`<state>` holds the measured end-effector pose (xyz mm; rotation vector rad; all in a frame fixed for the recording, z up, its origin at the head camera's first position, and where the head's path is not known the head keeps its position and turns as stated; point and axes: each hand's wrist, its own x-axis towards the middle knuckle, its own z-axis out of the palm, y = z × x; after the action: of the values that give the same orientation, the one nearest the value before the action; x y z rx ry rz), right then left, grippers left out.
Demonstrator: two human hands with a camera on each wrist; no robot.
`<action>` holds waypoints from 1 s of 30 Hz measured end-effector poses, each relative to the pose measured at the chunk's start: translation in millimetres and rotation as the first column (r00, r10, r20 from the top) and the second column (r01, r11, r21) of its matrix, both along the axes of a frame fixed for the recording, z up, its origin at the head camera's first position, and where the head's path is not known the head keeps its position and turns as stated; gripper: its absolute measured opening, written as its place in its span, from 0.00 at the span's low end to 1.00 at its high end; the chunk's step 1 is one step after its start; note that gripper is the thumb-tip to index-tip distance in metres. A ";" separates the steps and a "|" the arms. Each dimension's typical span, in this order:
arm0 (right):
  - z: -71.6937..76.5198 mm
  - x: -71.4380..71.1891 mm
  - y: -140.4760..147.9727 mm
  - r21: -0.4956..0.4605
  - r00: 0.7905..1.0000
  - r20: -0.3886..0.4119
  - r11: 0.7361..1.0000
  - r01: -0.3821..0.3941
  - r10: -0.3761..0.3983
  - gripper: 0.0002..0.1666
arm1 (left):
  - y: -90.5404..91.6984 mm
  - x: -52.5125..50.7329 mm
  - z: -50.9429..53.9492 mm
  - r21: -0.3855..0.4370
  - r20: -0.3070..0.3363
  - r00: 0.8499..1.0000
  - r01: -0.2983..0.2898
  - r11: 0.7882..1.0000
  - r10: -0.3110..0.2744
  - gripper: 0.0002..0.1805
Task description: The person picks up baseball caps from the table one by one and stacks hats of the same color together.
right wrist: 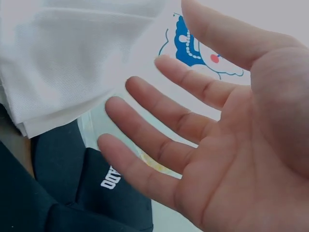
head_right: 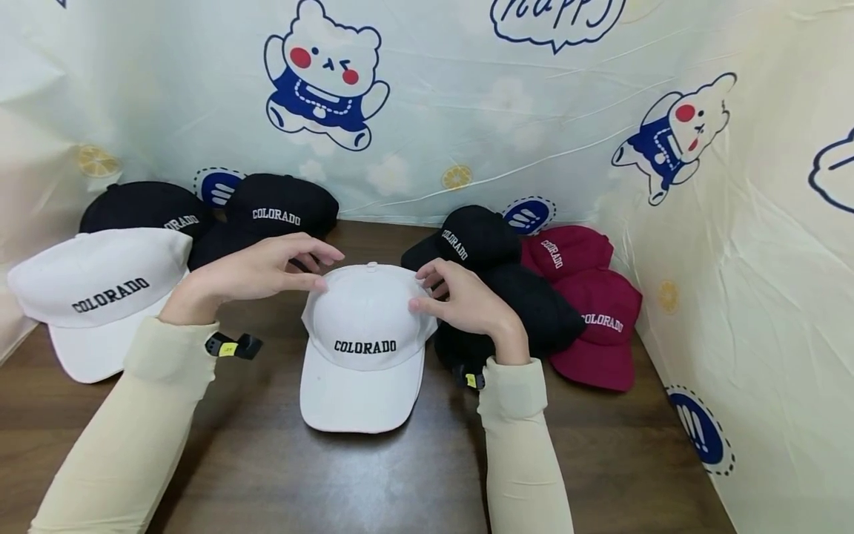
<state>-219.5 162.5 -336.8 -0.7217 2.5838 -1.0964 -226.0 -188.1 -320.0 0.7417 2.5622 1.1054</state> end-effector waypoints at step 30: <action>32.6 23.2 -12.9 -0.166 0.951 -0.309 0.984 -0.069 0.014 0.32 | -180.9 32.7 29.0 0.298 0.009 0.723 -0.662 0.688 0.691 0.20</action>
<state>-196.3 149.6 -304.2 -1.0602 2.7297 -1.3015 -193.2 -369.0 -291.0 -0.1791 2.8798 1.7077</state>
